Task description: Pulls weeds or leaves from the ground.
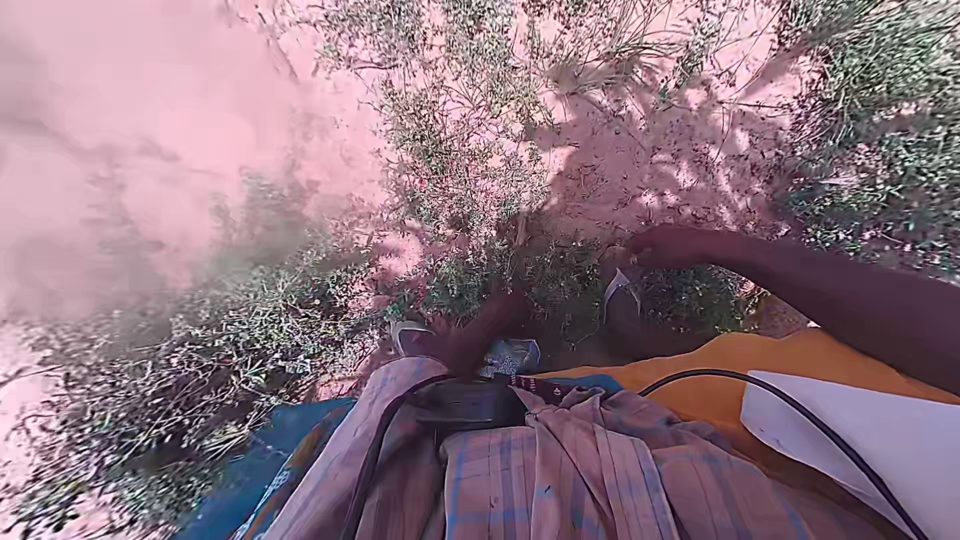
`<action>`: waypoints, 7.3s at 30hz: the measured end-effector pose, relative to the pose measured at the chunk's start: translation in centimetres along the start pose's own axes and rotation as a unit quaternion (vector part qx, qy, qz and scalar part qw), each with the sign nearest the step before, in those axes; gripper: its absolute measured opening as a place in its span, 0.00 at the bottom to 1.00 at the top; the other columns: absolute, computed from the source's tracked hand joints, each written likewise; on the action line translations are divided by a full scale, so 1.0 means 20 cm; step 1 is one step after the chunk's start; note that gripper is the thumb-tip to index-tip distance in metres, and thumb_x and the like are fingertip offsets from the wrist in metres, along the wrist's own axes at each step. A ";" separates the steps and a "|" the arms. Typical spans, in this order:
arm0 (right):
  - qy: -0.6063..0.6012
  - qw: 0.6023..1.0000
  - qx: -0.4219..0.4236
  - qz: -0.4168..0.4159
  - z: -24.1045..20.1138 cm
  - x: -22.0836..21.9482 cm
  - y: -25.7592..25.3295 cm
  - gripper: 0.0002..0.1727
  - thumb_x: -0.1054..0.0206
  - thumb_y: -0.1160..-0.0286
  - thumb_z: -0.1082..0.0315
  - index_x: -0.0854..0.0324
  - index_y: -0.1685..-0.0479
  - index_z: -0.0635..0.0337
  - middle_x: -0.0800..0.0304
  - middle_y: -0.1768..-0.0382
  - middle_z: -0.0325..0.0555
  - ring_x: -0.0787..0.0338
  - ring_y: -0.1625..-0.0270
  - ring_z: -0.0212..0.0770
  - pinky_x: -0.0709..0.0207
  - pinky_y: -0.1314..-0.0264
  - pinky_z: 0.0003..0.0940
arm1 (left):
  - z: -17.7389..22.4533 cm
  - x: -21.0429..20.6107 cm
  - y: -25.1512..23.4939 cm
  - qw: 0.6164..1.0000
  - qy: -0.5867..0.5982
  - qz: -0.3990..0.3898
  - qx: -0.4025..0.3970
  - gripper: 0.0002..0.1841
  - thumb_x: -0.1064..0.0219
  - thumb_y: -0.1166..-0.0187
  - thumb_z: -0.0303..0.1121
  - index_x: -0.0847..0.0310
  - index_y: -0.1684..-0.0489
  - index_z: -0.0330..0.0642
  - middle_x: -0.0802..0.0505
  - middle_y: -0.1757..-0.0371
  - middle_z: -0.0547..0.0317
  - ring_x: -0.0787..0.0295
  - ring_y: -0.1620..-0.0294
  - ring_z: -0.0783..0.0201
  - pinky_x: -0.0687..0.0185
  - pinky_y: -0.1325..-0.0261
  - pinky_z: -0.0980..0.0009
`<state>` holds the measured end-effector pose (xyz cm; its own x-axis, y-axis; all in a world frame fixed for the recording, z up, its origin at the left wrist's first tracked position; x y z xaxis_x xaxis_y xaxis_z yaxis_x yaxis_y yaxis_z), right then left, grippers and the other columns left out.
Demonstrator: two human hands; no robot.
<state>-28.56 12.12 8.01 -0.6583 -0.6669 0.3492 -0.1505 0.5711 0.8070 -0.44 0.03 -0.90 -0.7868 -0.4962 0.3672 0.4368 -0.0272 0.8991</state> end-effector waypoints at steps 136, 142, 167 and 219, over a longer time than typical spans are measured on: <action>0.097 0.990 -0.104 -0.017 0.16 -0.07 -0.01 0.17 0.41 0.11 0.65 0.19 0.39 0.71 0.14 0.43 0.71 0.15 0.35 0.72 0.27 0.36 0.71 | 0.08 0.12 -0.03 0.957 -0.041 0.232 -0.168 0.13 0.36 0.18 0.27 0.15 0.42 0.31 0.14 0.31 0.37 0.30 0.17 0.35 0.53 0.14 0.33; 0.089 0.992 -0.084 -0.011 0.19 -0.08 -0.02 0.17 0.42 0.11 0.66 0.21 0.35 0.69 0.14 0.42 0.71 0.15 0.35 0.72 0.28 0.35 0.70 | 0.39 0.11 -0.08 0.947 -0.028 0.068 -0.312 0.19 0.44 0.13 0.24 0.21 0.26 0.35 0.12 0.32 0.38 0.16 0.29 0.37 0.24 0.29 0.41; 0.082 0.987 -0.131 -0.051 0.20 -0.11 -0.02 0.19 0.45 0.08 0.61 0.19 0.36 0.68 0.14 0.41 0.69 0.15 0.34 0.70 0.27 0.37 0.71 | 0.37 0.26 -0.31 0.996 -0.028 0.089 0.015 0.37 0.44 0.14 0.20 0.60 0.05 0.36 0.56 0.03 0.44 0.26 0.25 0.26 0.17 0.43 0.38; 0.147 0.986 -0.079 0.007 -0.04 0.09 -0.08 0.20 0.42 0.10 0.64 0.21 0.30 0.68 0.14 0.41 0.72 0.16 0.33 0.73 0.28 0.36 0.72 | -0.90 0.19 1.50 0.820 0.346 0.104 0.444 0.29 0.53 0.04 0.36 0.50 0.12 0.23 0.31 0.22 0.14 0.34 0.21 0.22 0.38 0.24 0.32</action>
<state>-28.86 9.63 7.78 -0.4145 -0.7822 0.4651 -0.0115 0.5155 0.8568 17.50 -18.31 23.09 -0.1658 -0.7916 0.5882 -0.2003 0.6110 0.7659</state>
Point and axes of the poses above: each hand's wrist, its own y-axis away from the middle knuckle, its own x-axis out of the back of the hand, z = x × y, the point moved 1 cm from there along -y, towards the middle knuckle
